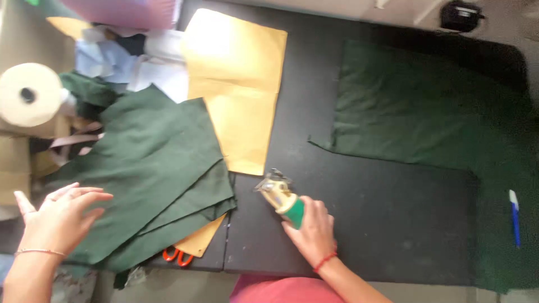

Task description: Cutting green fabric using an electric rotary cutter and marking it with a pen according to patterns.

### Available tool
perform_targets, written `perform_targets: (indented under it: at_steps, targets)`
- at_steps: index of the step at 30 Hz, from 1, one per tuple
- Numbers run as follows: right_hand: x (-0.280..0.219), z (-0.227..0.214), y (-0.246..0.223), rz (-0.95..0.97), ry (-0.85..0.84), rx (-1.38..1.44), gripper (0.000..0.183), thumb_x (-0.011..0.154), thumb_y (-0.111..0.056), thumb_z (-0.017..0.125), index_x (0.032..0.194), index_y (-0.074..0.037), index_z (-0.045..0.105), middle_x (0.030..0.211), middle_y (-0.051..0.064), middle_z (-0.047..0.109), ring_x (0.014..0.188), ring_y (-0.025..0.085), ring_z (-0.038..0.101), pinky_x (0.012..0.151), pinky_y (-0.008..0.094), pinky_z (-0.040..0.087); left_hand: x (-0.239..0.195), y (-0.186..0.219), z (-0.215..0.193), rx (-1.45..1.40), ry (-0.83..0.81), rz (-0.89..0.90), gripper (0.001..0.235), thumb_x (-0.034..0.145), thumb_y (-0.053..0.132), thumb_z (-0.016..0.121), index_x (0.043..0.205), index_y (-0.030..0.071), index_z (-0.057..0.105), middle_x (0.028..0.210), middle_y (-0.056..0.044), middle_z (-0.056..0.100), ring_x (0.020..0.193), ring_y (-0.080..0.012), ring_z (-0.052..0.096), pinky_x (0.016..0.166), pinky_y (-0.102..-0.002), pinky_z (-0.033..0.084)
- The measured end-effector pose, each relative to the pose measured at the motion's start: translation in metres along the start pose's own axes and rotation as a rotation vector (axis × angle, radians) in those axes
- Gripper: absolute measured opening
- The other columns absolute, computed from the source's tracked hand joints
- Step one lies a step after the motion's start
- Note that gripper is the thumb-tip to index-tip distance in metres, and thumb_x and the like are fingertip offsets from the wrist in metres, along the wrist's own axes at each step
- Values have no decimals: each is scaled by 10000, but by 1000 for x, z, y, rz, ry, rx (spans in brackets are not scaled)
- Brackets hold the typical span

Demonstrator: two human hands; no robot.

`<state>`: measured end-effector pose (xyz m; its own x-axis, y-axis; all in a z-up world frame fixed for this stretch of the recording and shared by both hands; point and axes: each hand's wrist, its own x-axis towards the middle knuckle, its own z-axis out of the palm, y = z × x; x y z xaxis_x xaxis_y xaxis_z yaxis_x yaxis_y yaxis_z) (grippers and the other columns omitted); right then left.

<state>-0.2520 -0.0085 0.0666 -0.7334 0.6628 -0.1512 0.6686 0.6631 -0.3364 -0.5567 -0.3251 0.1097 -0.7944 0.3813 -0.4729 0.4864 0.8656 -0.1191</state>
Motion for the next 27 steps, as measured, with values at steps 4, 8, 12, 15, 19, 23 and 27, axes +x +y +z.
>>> perform_targets:
  at_steps: [4,8,12,15,19,23,27]
  targets:
    - [9,7,-25,-132,-8,-76,650,563,-356,740,1079,-143,407,874,91,446,766,307,464,599,434,371,10,114,-42,-90,209,376,259,729,346,516,980,393,563,1078,204,547,1025,-66,504,893,-455,249]
    - [7,18,-31,-231,51,-323,781,513,-475,764,1093,-130,370,849,84,419,720,248,444,620,364,346,-8,258,-97,-534,29,556,207,767,240,521,939,271,632,992,103,633,892,-132,587,715,-299,433]
    - [15,-16,28,-276,-164,90,676,630,-416,714,1141,-152,359,905,85,377,758,303,433,609,409,329,11,379,-64,-762,-63,717,276,749,191,518,1007,204,612,1048,23,592,935,-146,566,797,-295,406]
    - [25,-76,135,-156,-180,147,310,726,-437,511,950,-247,609,962,60,472,808,320,479,665,482,374,42,447,-11,-945,-127,569,455,718,244,544,1165,187,491,1148,-38,461,1009,-155,543,816,-301,430]
    - [18,-125,384,271,160,-277,286,750,-255,583,1031,-205,562,929,87,492,818,339,555,625,424,496,75,511,33,-944,81,216,568,645,337,701,1148,159,509,1051,-52,573,981,-195,561,859,-348,441]
    - [4,-149,546,608,119,-332,506,727,-231,637,1196,-130,474,1069,176,454,972,410,517,710,460,484,77,560,22,-846,147,-92,667,623,531,700,1138,187,454,1018,-65,597,937,-231,580,806,-387,449]
    - [1,-133,601,417,82,-337,372,720,-77,572,1081,-68,482,935,188,484,854,430,549,735,467,483,51,583,2,-802,50,-174,665,592,518,723,1037,131,415,1010,-131,578,963,-308,554,816,-444,436]
